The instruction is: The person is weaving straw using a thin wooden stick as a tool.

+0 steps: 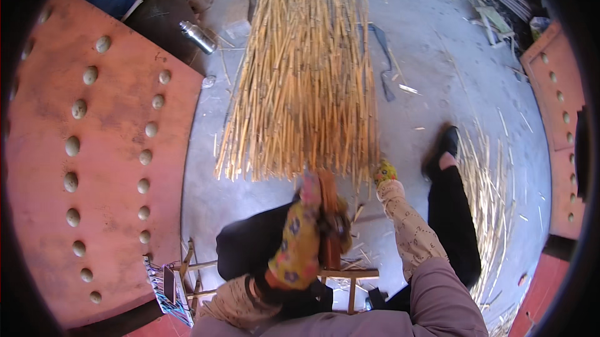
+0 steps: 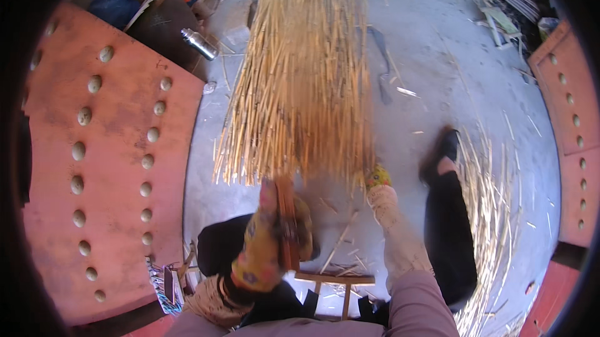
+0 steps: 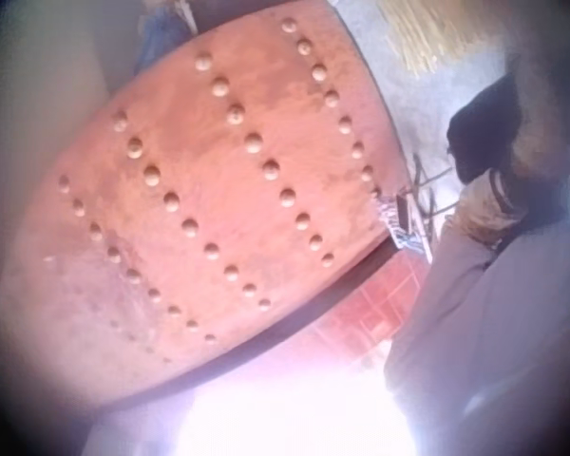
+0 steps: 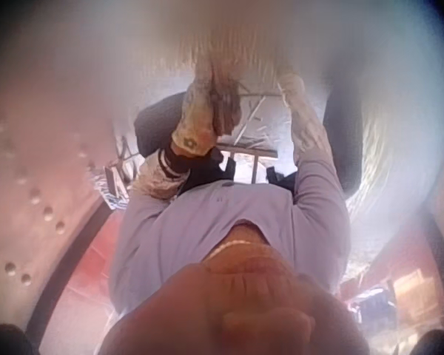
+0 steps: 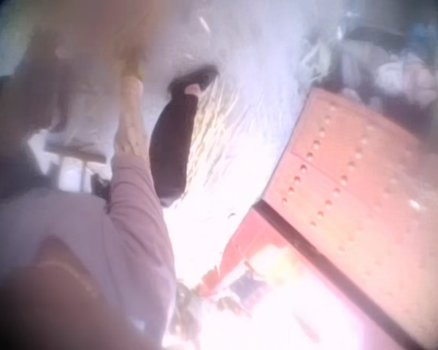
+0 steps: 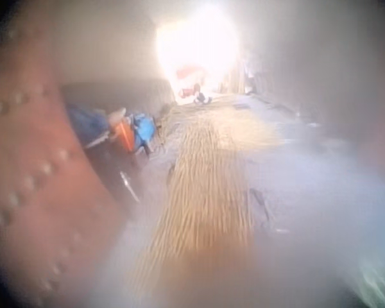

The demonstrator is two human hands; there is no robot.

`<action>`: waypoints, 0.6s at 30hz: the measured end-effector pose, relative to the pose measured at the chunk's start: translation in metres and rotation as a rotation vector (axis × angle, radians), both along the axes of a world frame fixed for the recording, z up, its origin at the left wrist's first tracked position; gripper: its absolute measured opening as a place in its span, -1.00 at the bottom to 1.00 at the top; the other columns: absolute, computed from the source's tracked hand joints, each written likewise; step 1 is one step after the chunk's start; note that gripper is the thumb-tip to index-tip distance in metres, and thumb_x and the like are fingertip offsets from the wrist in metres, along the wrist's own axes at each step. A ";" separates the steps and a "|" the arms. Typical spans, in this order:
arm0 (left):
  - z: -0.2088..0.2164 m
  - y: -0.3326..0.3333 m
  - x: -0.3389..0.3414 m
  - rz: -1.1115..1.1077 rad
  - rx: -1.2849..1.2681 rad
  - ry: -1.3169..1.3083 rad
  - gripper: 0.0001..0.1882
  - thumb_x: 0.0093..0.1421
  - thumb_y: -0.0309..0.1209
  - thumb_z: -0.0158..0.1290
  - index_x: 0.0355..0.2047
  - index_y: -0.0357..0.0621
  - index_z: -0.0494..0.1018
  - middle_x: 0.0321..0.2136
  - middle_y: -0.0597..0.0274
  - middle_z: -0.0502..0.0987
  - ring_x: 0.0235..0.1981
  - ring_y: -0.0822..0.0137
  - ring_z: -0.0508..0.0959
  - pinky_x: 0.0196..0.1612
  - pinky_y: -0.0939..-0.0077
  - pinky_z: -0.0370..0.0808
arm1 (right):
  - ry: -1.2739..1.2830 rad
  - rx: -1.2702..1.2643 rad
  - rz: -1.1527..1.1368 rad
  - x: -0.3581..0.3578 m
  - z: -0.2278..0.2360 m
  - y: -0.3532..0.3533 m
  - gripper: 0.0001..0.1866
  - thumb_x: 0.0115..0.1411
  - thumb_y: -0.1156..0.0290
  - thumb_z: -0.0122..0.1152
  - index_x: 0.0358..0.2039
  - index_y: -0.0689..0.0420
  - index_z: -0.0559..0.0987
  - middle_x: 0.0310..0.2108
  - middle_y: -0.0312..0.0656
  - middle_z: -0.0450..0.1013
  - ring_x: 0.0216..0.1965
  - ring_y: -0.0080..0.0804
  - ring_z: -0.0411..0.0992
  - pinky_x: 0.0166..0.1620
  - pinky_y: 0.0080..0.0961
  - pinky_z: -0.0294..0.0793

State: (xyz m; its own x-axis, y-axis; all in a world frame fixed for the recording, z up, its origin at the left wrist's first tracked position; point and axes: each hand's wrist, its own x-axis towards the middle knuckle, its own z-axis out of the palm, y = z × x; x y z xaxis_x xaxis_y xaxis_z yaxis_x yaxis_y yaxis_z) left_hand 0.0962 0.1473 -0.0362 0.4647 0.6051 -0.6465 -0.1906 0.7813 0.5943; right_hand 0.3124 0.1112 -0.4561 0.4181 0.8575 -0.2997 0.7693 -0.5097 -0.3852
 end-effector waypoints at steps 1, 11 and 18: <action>0.005 -0.001 -0.002 -0.019 0.011 0.075 -0.45 -0.04 0.23 -0.27 -0.54 -0.04 0.24 -0.67 0.33 0.30 -0.71 0.45 0.32 -0.67 0.61 0.30 | 0.003 -0.026 -0.029 -0.007 -0.005 0.008 -0.73 -0.11 0.36 -0.01 -0.35 0.15 0.47 -0.48 -0.13 0.43 -0.54 -0.28 0.41 -0.44 -0.32 0.39; 0.015 0.002 0.006 0.068 -0.042 0.065 -0.46 -0.01 0.20 -0.26 -0.56 -0.07 0.26 -0.71 0.32 0.29 -0.78 0.45 0.31 -0.79 0.64 0.22 | 0.920 0.033 -0.225 0.018 0.093 0.085 -0.74 -0.04 0.45 0.03 -0.29 0.22 0.43 -0.43 -0.15 0.43 -0.52 -0.35 0.42 -0.44 -0.46 0.42; 0.006 -0.019 0.016 -0.029 0.016 0.126 -0.48 -0.02 0.19 -0.21 -0.60 -0.04 0.31 -0.79 0.39 0.27 -0.84 0.50 0.25 -0.83 0.64 0.13 | 1.585 0.093 -0.204 -0.004 0.261 -0.024 -0.77 -0.03 0.48 0.09 -0.31 0.23 0.41 -0.47 -0.24 0.41 -0.51 -0.50 0.39 -0.45 -0.63 0.42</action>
State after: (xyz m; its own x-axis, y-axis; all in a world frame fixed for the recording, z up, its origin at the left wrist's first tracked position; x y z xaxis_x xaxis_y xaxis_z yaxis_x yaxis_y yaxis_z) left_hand 0.1120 0.1280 -0.0297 0.3978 0.6034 -0.6911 -0.0909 0.7755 0.6247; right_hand 0.3080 0.0873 -0.1948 -0.1454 0.8678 -0.4751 -0.4939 -0.4797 -0.7252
